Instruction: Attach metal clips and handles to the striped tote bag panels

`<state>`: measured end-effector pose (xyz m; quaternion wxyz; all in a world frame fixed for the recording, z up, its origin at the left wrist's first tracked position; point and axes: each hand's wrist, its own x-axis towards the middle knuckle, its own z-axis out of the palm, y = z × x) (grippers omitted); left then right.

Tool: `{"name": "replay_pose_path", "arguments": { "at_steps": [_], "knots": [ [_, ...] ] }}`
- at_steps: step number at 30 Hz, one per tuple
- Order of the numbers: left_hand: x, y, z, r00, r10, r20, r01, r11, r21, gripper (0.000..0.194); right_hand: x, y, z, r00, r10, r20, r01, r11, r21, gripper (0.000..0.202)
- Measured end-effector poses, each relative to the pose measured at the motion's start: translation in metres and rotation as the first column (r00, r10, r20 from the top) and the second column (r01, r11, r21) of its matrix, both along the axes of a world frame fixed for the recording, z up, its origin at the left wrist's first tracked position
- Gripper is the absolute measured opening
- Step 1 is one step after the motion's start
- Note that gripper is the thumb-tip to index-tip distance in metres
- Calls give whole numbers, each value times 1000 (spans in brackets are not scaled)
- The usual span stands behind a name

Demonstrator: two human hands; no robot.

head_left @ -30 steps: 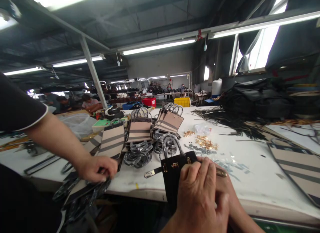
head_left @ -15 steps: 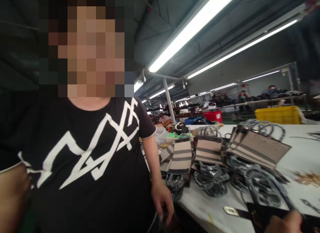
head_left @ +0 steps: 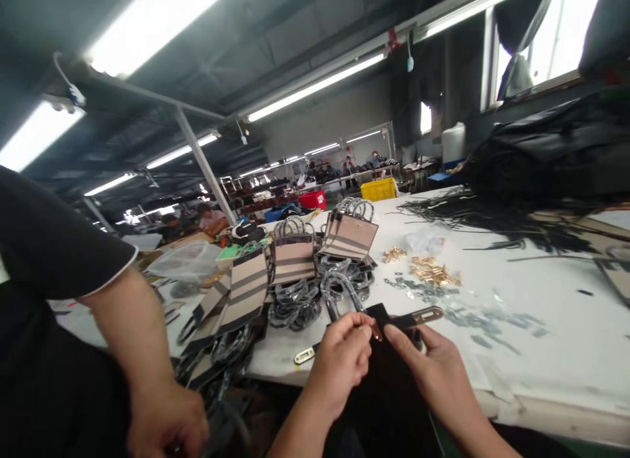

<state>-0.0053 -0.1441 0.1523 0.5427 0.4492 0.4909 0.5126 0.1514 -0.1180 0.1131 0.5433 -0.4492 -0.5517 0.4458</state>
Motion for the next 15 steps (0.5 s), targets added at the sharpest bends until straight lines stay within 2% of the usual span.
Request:
{"name": "replay_pose_path", "arguments": {
  "at_steps": [4, 7, 9, 11, 15],
  "knots": [
    [-1, -10, 1, 987, -33, 154, 44, 997, -66, 43, 5, -2, 3, 1000, -25, -12, 25, 1000, 16, 50],
    [5, -18, -6, 913, 2, 407, 63, 987, -146, 43, 7, -1, 4, 999, -35, -10, 35, 999, 23, 52],
    [7, -17, -7, 858, 17, 513, 69, 986, -148, 42, 7, 1, 4, 999, -35, 2, 35, 999, 26, 53],
    [8, -12, -5, 851, 5, 526, 61, 992, -109, 45, 6, 2, 2, 999, -26, 18, 25, 999, 28, 53],
    [17, -14, -14, 938, 8, 348, 23, 996, -84, 58, 6, -1, -8, 1000, -15, 23, 14, 1000, 20, 52]
  ]
}}
